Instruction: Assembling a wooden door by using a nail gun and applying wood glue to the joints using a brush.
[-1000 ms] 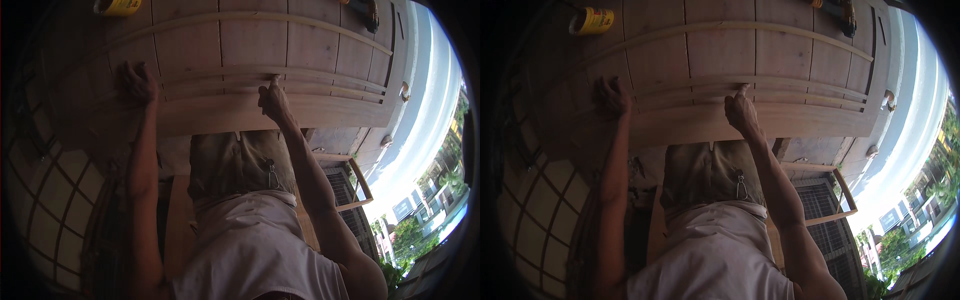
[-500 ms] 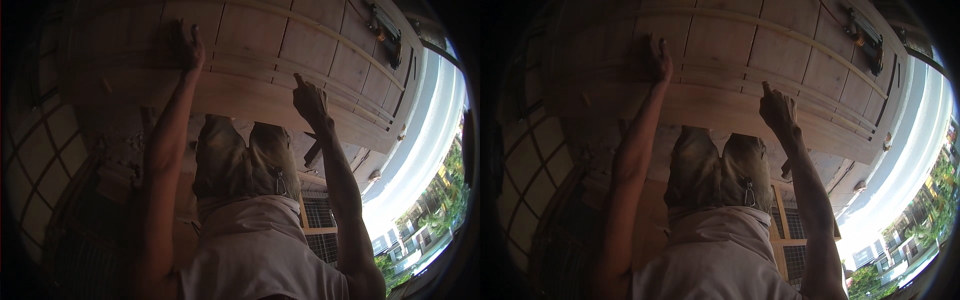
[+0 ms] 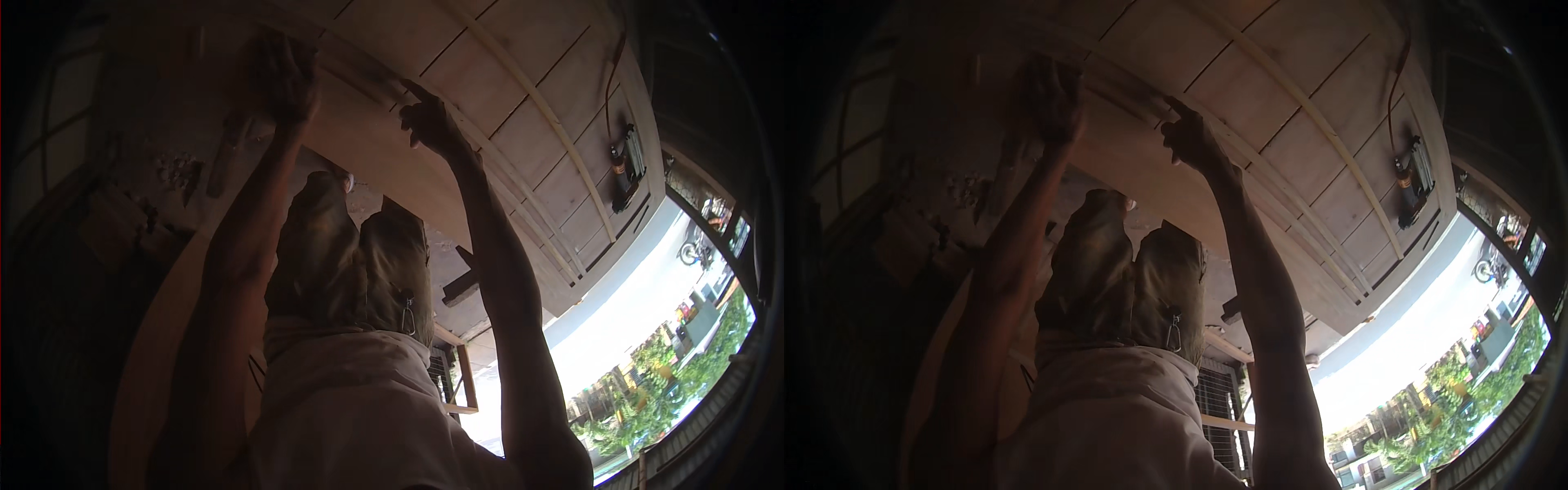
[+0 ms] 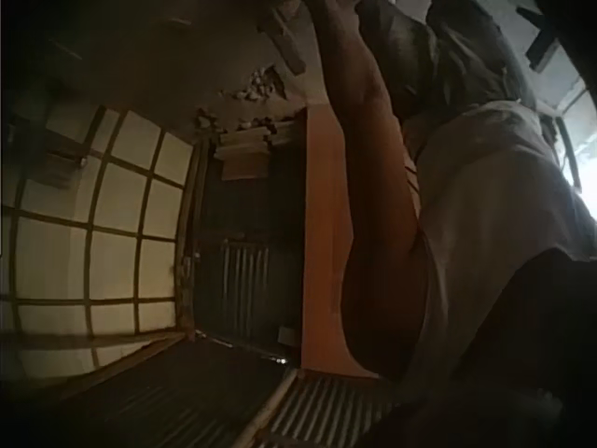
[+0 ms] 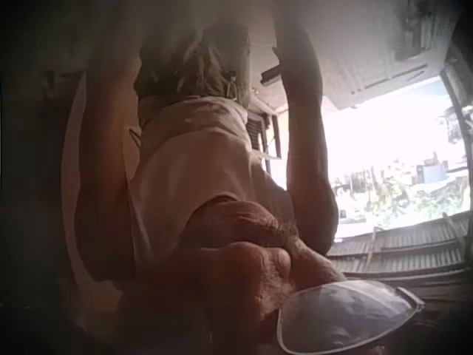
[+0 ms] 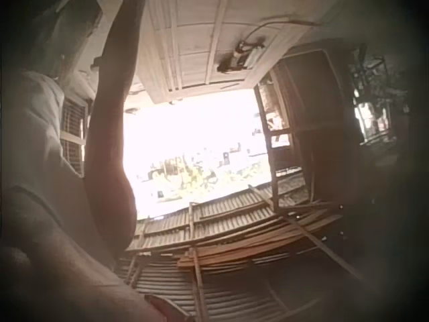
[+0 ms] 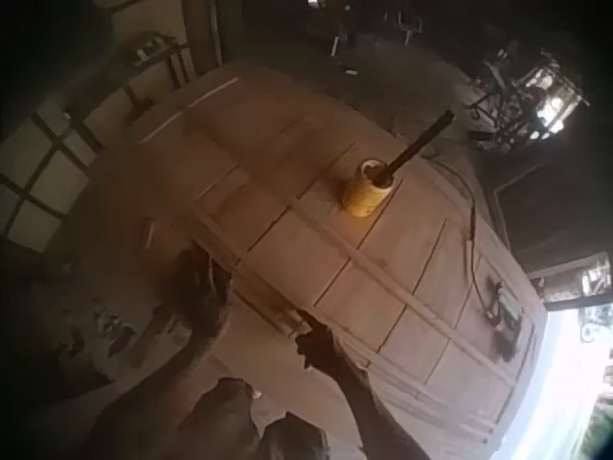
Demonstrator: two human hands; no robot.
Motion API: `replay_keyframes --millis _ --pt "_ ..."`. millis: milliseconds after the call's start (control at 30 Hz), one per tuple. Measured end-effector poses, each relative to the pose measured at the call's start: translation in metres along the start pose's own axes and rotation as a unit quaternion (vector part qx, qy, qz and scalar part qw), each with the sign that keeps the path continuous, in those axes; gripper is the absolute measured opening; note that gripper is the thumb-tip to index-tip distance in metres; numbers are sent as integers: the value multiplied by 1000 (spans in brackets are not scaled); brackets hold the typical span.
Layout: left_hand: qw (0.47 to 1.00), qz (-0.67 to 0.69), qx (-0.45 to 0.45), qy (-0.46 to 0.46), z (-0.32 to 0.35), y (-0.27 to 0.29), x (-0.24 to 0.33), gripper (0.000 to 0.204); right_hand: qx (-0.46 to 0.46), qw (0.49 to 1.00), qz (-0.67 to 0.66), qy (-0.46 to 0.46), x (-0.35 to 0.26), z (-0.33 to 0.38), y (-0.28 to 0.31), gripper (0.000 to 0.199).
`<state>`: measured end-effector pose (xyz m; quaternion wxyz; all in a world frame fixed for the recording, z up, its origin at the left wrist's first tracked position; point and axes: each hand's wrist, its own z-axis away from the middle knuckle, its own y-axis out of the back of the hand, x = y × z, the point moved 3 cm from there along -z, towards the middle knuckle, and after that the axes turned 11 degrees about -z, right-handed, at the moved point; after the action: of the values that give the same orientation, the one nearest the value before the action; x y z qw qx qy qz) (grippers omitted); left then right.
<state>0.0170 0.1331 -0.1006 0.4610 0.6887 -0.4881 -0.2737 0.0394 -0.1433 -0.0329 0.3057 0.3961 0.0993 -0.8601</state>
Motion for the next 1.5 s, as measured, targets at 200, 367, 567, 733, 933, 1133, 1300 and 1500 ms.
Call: replay_keyframes --millis 200,367,567,733,933,1133,1300,1500 --pt "990 58 120 41 -15 4 3 67 -53 995 33 -82 -8 -6 14 66" --pt "992 29 112 47 -6 9 -1 62 -65 984 45 -159 16 22 50 66" --pt "994 -15 -52 94 3 24 8 77 -60 977 -30 -204 57 58 91 63" --pt "993 38 -58 98 -2 23 1 73 -62 954 290 -52 19 69 75 66" --pt "998 12 27 63 3 20 2 73 -48 886 455 75 -20 -3 -6 71" --pt "995 -27 -52 81 2 27 2 75 -41 867 491 72 9 -3 5 73" --pt "993 -15 -83 88 5 14 1 69 -32 878 478 2 55 46 45 77" --pt "999 -18 34 10 2 -3 -3 60 3 932 340 -125 88 104 85 69"
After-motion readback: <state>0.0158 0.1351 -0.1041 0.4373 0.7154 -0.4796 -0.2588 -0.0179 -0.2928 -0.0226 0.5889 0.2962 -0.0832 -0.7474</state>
